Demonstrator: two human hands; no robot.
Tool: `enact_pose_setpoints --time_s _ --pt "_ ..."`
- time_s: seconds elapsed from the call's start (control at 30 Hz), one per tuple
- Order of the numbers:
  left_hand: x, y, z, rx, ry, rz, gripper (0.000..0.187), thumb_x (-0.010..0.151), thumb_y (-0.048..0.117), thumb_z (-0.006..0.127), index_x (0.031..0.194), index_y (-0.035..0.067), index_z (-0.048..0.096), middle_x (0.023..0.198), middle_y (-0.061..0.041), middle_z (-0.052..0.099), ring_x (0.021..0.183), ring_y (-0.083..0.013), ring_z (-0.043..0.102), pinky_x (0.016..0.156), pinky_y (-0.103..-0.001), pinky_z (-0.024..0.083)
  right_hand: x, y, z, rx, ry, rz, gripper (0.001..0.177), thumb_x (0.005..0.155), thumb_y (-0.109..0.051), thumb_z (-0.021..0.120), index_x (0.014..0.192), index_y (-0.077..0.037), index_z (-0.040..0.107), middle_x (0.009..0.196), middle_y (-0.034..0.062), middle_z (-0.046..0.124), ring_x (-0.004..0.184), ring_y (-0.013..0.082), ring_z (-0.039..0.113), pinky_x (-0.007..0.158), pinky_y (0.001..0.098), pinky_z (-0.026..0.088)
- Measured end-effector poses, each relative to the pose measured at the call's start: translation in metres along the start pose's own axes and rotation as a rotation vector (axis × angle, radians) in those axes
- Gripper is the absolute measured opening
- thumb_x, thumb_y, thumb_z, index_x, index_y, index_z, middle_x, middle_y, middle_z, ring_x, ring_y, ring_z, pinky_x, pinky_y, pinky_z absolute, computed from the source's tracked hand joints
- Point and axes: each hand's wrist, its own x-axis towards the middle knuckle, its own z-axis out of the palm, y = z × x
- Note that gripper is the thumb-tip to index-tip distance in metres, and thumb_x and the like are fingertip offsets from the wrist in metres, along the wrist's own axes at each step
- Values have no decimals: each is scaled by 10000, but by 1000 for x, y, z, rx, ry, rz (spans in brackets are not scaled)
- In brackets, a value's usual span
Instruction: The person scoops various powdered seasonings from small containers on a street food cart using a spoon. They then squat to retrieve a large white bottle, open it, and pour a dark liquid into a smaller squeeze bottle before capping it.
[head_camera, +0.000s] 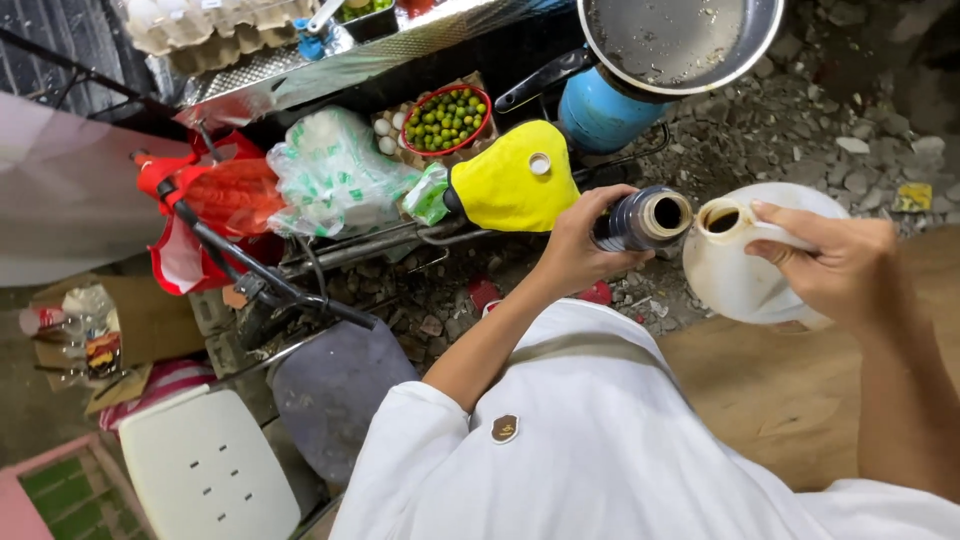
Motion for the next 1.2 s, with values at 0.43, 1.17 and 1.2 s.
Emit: enact_pose_setpoints --time_s 0.43,1.17,1.2 --pt "-11 21 -27 95 407 -71 700 759 195 928 1349 70 573 1323 -140 660 1217 -285 663 990 -320 598 -89 138 46 294 306 383 478 1153 -334 755 1048 93 566 930 129 515 836 216 452 714 365 377" --pt "161 -209 -185 182 728 -344 748 788 301 891 1430 117 555 1314 -115 588 1185 -253 622 943 -357 541 -253 154 185 93 609 1198 235 1220 -182 693 1110 8 610 897 155 681 718 208 637 587 388 530" --pt "170 -228 -186 172 740 -313 745 786 299 895 1428 117 564 1310 -126 601 1201 -277 638 982 -386 551 -257 139 186 52 571 1252 278 1233 -199 683 1054 -7 592 864 145 675 719 219 633 658 409 530"
